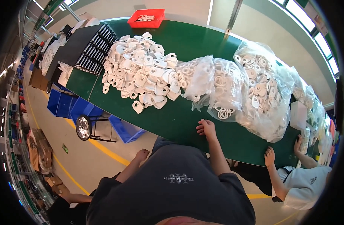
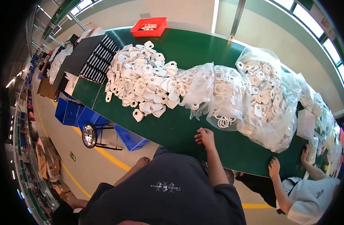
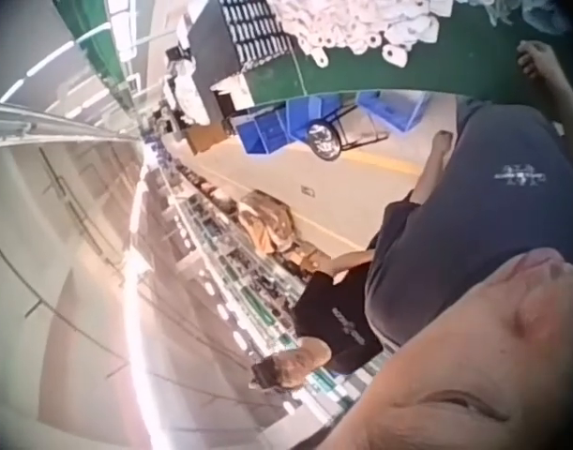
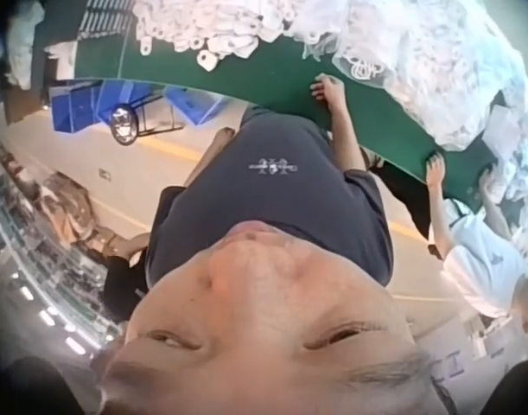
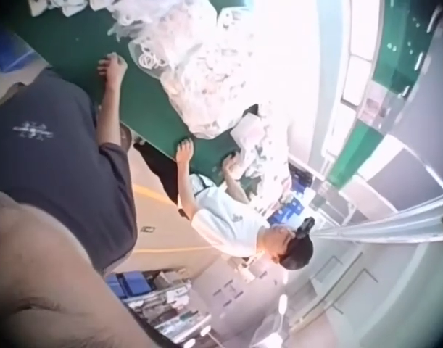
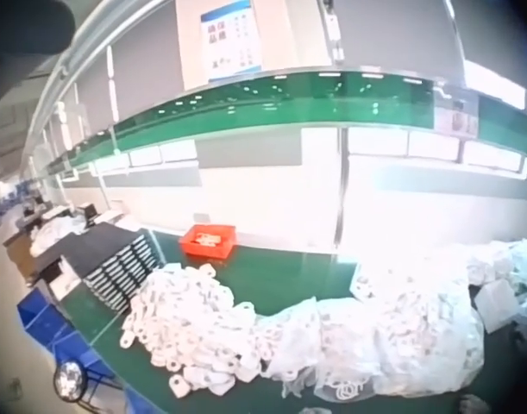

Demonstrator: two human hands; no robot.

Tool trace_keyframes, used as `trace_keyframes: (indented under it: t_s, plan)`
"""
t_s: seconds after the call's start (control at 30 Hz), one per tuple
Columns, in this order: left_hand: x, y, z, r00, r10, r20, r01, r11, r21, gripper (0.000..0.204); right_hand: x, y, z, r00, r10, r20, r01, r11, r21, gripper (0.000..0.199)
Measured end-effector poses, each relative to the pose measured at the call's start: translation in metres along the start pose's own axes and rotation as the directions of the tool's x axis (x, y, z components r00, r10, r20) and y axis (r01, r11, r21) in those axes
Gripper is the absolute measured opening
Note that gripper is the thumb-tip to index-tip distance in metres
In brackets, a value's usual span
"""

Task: Sorting and counting white plastic industrial components on a workbench.

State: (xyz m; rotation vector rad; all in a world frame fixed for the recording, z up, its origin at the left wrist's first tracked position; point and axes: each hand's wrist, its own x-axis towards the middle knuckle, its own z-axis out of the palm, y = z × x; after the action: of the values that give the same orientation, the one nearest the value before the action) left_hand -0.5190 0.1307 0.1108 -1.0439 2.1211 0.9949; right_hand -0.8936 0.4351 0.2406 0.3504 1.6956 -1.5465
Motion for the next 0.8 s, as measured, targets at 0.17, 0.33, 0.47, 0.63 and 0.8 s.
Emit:
trace_keyframes:
  t_s: [0.17, 0.33, 0.47, 0.63, 0.8]
  plan:
    - [-0.006, -0.008, -0.004, 0.998, -0.045, -0.050, 0.043, 0.998, -0.035, 0.047, 0.001, -0.001, 0.000, 0.999, -0.002, 0.040, 0.001, 1.000, 0.021, 0.031]
    - [-0.008, -0.032, -0.002, 0.987, -0.127, -0.100, 0.103, 0.971, -0.218, 0.046, 0.005, -0.001, 0.001, 0.999, 0.044, -0.007, -0.045, 0.999, -0.023, 0.030]
    - [-0.017, -0.054, 0.012, 0.984, -0.084, -0.155, 0.046, 0.970, -0.238, 0.045, 0.008, 0.001, 0.003, 0.998, 0.026, 0.050, -0.023, 0.998, -0.054, 0.029]
    - [-0.035, -0.071, 0.041, 0.974, -0.218, -0.055, 0.203, 0.959, -0.200, 0.045, 0.008, 0.003, 0.006, 1.000, 0.008, -0.003, -0.009, 0.995, -0.101, 0.028]
    - [-0.050, -0.077, 0.072, 0.986, -0.168, 0.002, 0.163, 0.954, -0.250, 0.044, 0.008, 0.002, 0.006, 0.999, 0.024, 0.040, -0.021, 0.997, -0.070, 0.025]
